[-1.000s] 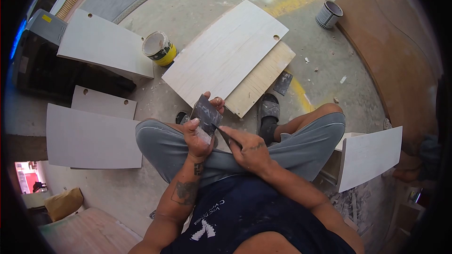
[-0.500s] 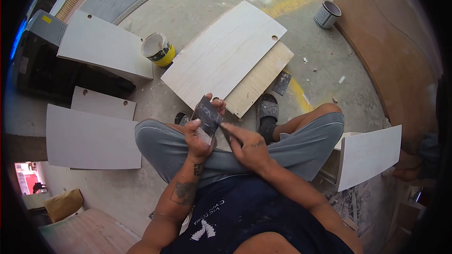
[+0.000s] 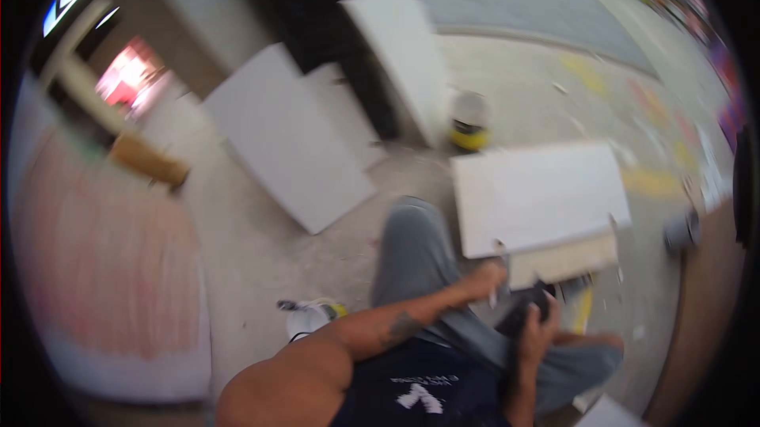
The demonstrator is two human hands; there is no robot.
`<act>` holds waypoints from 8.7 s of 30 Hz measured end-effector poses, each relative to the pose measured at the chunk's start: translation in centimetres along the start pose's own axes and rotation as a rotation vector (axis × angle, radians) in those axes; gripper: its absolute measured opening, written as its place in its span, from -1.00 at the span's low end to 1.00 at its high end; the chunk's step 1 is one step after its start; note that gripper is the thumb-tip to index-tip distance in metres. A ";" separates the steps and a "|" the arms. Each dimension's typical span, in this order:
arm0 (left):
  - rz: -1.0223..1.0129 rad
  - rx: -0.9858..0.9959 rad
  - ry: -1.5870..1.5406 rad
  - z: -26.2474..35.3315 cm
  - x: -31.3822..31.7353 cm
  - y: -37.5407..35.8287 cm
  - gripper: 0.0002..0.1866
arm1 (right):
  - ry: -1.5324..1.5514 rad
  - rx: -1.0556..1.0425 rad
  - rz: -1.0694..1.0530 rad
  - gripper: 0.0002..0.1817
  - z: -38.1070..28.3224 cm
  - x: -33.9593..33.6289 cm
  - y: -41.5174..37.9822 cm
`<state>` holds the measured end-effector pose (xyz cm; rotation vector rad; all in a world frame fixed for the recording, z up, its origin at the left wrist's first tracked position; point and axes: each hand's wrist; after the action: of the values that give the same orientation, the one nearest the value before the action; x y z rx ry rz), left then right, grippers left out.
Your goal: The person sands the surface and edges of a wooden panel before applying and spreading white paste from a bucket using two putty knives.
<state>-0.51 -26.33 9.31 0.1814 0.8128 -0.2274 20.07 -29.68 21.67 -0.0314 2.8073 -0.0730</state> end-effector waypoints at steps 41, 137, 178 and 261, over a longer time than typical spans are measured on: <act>1.358 -0.362 -1.020 4.4 -29.3 -17.6 -0.62 | 0.641 0.109 -0.091 -0.66 -2.5 -0.9 6.8; 0.811 -0.760 -1.448 -21.8 -16.5 7.4 -0.70 | 0.572 0.513 -0.269 -0.76 3.3 24.7 30.7; 0.931 -0.700 -0.012 -22.8 -20.6 2.8 -0.85 | -0.165 -0.212 -0.674 -0.80 -7.4 29.3 28.7; 0.835 -0.456 -1.473 -33.4 -21.6 20.0 -0.81 | -0.268 -0.129 -0.725 -0.70 -3.8 29.9 51.1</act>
<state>-32.73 3.93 4.09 -0.1090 -0.7149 0.5888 -10.08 20.66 12.74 -1.0017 2.3882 -0.0508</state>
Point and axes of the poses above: each hand's wrist, its own y-axis towards the middle knuckle, its own x-axis out of the palm, z = x × y
